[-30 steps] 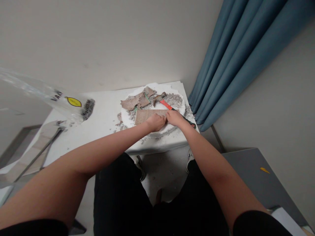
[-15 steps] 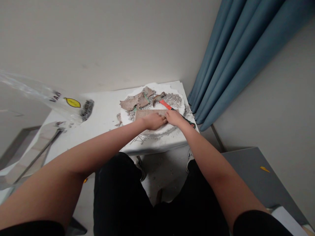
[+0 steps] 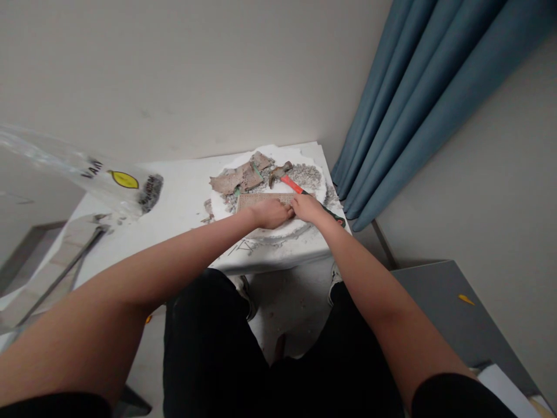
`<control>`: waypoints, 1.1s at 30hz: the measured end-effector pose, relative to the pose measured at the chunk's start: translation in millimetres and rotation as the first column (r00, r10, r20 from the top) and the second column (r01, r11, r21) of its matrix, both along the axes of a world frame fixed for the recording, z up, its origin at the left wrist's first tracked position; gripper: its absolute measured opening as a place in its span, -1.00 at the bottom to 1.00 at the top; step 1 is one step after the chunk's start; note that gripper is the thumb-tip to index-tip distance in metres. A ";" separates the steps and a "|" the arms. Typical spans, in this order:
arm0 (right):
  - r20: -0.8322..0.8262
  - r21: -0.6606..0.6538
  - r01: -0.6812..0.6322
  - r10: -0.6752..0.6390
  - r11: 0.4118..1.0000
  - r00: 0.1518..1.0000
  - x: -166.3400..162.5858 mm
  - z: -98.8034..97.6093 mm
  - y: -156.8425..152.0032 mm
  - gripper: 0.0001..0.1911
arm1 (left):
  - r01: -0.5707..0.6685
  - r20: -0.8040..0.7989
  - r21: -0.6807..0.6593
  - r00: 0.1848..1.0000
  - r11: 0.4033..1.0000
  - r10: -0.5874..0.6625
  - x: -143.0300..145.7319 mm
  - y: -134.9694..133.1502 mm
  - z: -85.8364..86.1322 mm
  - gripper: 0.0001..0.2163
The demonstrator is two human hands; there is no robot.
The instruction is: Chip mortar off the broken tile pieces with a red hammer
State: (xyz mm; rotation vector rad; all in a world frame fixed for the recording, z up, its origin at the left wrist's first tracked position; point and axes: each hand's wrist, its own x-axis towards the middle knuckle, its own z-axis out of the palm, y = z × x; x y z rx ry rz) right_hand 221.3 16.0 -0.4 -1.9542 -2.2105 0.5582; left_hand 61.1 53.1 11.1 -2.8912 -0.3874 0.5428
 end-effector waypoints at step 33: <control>0.001 0.018 0.004 -0.004 1.000 1.000 -0.8 -2.1 0.0 -0.59 | -0.077 -0.087 -0.018 0.993 0.997 0.075 3.3 -4.5 16.1 -0.53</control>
